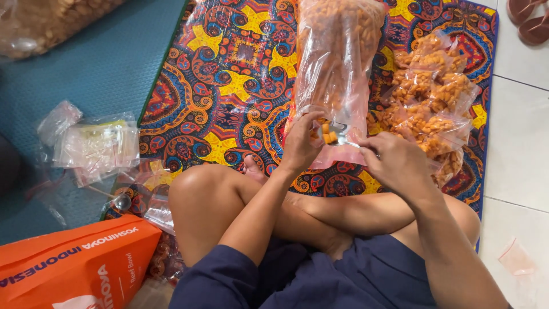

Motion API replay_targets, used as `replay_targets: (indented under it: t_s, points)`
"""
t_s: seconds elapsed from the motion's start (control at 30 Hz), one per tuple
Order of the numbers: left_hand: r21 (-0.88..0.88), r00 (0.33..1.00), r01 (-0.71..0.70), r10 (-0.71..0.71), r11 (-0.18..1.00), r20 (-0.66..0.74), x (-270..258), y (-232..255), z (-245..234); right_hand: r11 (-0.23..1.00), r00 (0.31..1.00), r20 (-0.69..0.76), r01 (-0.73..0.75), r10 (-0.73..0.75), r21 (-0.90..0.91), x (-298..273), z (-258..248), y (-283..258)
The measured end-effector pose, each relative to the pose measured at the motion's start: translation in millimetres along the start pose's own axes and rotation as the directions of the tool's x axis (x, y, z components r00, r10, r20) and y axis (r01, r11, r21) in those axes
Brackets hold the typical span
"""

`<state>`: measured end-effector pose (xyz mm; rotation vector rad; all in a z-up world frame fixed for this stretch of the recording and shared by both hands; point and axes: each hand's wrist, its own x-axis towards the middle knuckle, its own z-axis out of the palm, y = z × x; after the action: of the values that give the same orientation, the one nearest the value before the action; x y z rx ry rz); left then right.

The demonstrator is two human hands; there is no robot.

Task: Manually filling small plastic bags with snacks using a spoon while sitting on the floor.

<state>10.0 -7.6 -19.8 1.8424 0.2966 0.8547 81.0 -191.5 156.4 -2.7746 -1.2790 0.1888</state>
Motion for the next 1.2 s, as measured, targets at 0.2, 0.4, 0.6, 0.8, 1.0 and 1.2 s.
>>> replay_targets:
  t_s: [0.2,0.4,0.6,0.8,1.0,1.2]
  points:
    - [0.005,0.999,0.023,-0.023,1.0,0.031,-5,8,0,0.917,0.979,-0.097,0.132,-0.181,-0.377,10,7,-60]
    - [-0.025,0.998,0.066,-0.066,0.997,-0.008,2,9,-7,0.923,0.969,-0.172,0.102,-0.176,-0.37,-3,-30,-62]
    - [-0.131,0.985,0.147,-0.157,0.98,-0.072,10,26,-19,0.962,0.999,-0.045,-0.029,0.017,-0.27,4,44,-7]
    - [-0.15,0.976,0.177,-0.193,0.973,-0.097,15,38,-32,0.993,0.997,0.032,-0.069,0.073,-0.092,44,170,29]
    - [-0.181,0.982,0.137,-0.157,0.974,-0.104,17,30,-24,0.977,0.978,0.094,-0.194,0.186,0.088,55,179,3]
    - [-0.206,0.982,0.127,-0.152,0.97,-0.112,16,25,-24,0.839,0.938,0.185,-0.345,0.293,0.421,69,225,21]
